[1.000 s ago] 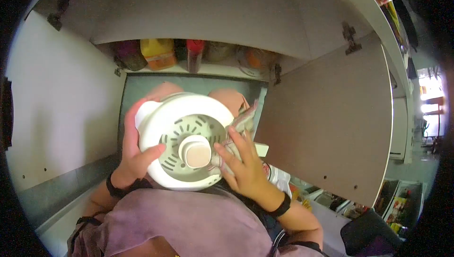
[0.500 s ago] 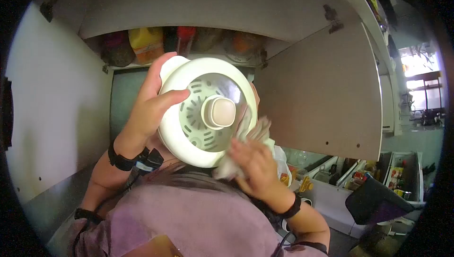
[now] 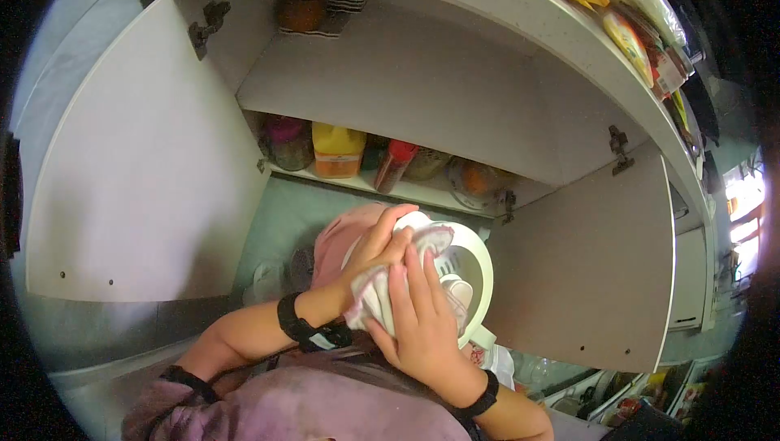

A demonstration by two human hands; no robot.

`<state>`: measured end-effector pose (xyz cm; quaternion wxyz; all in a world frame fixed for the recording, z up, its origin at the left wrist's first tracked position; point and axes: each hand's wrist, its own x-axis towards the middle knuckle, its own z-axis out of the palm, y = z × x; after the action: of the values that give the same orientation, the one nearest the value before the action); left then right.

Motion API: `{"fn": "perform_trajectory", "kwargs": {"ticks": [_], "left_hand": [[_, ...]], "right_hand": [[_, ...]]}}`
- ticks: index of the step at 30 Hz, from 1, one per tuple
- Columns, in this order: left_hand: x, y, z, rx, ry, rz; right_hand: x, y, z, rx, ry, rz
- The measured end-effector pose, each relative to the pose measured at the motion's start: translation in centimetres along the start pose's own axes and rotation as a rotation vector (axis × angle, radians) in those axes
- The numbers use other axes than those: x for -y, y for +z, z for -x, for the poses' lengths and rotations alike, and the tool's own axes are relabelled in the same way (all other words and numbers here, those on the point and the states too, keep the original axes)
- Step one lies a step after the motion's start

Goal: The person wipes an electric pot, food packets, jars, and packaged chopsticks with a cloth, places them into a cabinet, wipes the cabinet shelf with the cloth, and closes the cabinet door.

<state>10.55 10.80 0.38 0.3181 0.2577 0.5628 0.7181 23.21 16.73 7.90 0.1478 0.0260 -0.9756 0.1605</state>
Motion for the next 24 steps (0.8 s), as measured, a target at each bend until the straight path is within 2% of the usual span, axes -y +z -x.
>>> {"fn": "perform_trajectory", "kwargs": {"ticks": [2,3,4,6,8,9,10,11,12,13,14,15,16,18,19,20,22,24], "left_hand": [[0.4,1.3,-0.6,-0.165,0.232,-0.287],[0.2,1.5,-0.8,-0.154,0.239,-0.236],[1.3,1.4,-1.3,-0.098,0.202,-0.132],[-2.4,1.5,-0.1,-0.046,0.104,-0.309],[-1.6,1.3,-0.1,0.043,0.039,-0.162],[-1.4,1.0,-0.2,0.059,-0.056,-0.061],[-1.2,0.6,0.0,0.073,-0.016,-0.147],[-1.6,0.8,0.3,0.052,-0.048,-0.047],[-2.2,1.1,0.7,0.024,-0.077,0.047],[-2.6,1.2,0.8,0.046,-0.075,0.04],[-2.9,1.2,0.9,0.059,-0.072,0.061],[-3.0,1.3,1.0,0.066,-0.072,0.081],[-2.8,1.5,1.4,0.068,-0.071,0.066],[-2.6,1.6,1.3,0.079,-0.038,0.122],[-2.7,1.4,1.3,0.07,-0.02,0.026],[-2.6,1.0,1.1,0.071,-0.057,0.071],[-2.3,0.2,0.8,0.082,-0.055,0.103],[-2.5,0.8,0.4,0.068,-0.048,0.112]], "right_hand": [[-1.2,0.1,3.0,0.035,-0.109,-0.037],[-1.4,-0.3,4.1,0.053,-0.105,-0.078],[-2.1,-0.4,5.5,0.05,-0.09,-0.084],[-4.8,-0.2,9.1,0.055,-0.191,-0.107],[-8.3,-0.3,12.5,0.061,-0.225,-0.12],[-10.3,0.1,14.3,-0.02,-0.169,-0.036],[-11.1,-1.1,14.7,-0.103,-0.039,-0.016],[-12.9,-0.8,15.9,-0.19,0.24,-0.051],[-15.5,0.0,17.5,-0.277,0.446,-0.242],[-14.9,-0.7,16.9,-0.461,0.856,-0.678],[-15.0,-1.3,15.5,-0.586,0.734,-0.687],[-14.3,-2.1,14.1,-0.537,0.616,-0.686],[-12.3,-3.5,11.9,-0.483,0.5,-0.689],[-9.5,-4.9,6.6,-0.216,0.173,-0.335],[-8.9,-3.3,4.5,-0.185,0.151,-0.258],[-8.7,-1.8,2.9,-0.15,0.139,-0.179],[-9.9,-1.2,0.7,-0.195,0.122,-0.192],[-11.8,-0.5,-0.3,-0.133,0.132,-0.356]]}}
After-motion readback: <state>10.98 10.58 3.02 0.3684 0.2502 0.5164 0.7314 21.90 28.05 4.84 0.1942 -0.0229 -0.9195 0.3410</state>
